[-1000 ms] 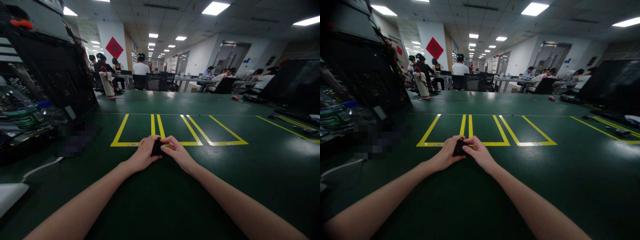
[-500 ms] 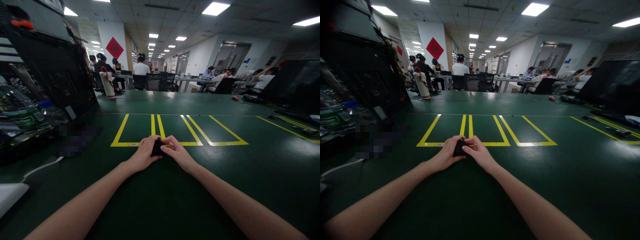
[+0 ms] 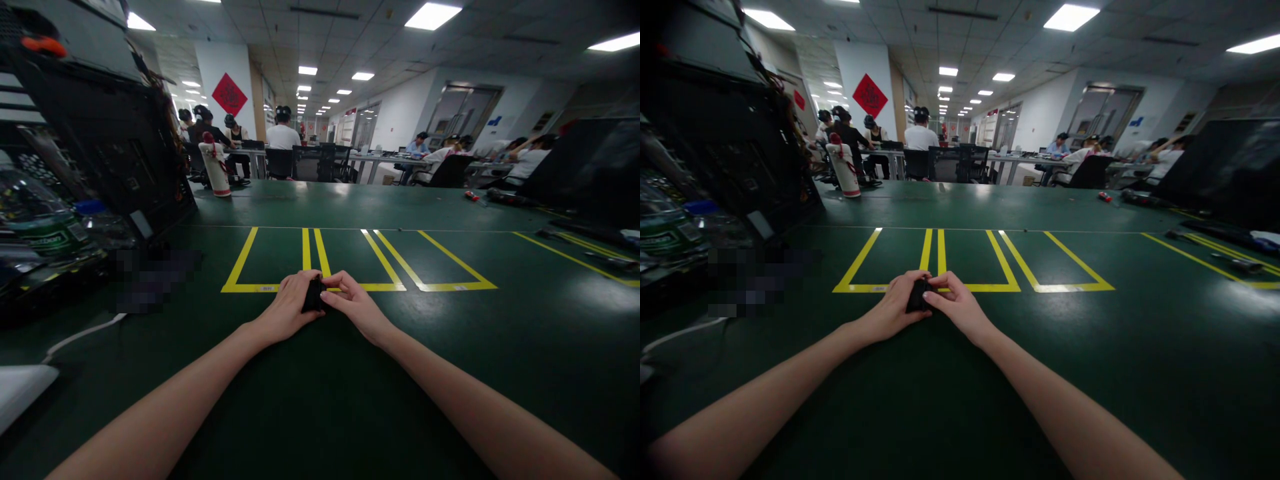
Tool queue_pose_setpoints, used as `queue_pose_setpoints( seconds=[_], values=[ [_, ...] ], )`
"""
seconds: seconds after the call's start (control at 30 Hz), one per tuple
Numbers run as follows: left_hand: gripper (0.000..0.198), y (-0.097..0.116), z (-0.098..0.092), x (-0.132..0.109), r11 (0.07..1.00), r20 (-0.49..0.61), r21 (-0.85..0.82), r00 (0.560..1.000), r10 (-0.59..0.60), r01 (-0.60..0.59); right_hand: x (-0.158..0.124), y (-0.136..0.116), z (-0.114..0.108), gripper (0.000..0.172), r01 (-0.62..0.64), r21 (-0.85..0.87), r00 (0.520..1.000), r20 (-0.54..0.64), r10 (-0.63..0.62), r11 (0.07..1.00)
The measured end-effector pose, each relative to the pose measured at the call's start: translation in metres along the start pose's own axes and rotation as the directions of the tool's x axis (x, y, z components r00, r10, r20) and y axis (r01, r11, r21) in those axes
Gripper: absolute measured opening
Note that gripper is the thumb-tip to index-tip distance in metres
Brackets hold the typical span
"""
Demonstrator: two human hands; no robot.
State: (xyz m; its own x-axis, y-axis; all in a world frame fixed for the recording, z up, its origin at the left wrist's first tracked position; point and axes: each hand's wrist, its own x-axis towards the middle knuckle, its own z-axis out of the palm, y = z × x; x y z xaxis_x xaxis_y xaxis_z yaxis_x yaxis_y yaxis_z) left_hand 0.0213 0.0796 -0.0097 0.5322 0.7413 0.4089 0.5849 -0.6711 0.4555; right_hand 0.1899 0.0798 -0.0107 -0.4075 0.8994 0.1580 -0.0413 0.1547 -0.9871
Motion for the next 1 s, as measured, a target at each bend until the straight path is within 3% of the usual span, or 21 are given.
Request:
queue_pose_setpoints(
  seconds=[0.23, 0.4, 0.63, 0.77, 1.0],
  values=[
    [0.057, 0.0025, -0.0017, 0.0007, 1.000, 0.004, -0.005, 1.000, -0.017, 0.017, 0.0018, 0.0024, -0.0007, 0.025, -0.042, -0.026, 0.999, -0.023, 0.042, 0.999],
    [0.055, 0.0047, -0.0051, 0.0000, 1.000, 0.030, -0.013, 0.999, -0.014, 0.014, -0.0001, -0.0009, -0.0010, 0.024, -0.030, 0.041, 0.998, 0.051, 0.028, 0.999],
    [0.057, -0.0002, 0.0022, 0.0010, 1.000, -0.029, -0.005, 1.000, -0.005, 0.005, 0.0009, 0.0032, -0.0009, 0.018, -0.003, 0.023, 1.000, -0.008, 0.004, 1.000],
    [0.056, 0.0022, -0.0013, 0.0007, 1.000, -0.001, -0.010, 1.000, -0.004, 0.004, 0.0013, 0.0027, -0.0010, 0.026, -0.026, -0.015, 1.000, -0.003, 0.026, 1.000],
    [0.056, 0.0025, -0.0031, 0.0004, 1.000, 0.008, -0.010, 1.000, -0.002, 0.002, -0.0002, 0.0008, -0.0002, 0.021, -0.013, 0.037, 0.999, 0.038, 0.012, 0.999]
  ],
)
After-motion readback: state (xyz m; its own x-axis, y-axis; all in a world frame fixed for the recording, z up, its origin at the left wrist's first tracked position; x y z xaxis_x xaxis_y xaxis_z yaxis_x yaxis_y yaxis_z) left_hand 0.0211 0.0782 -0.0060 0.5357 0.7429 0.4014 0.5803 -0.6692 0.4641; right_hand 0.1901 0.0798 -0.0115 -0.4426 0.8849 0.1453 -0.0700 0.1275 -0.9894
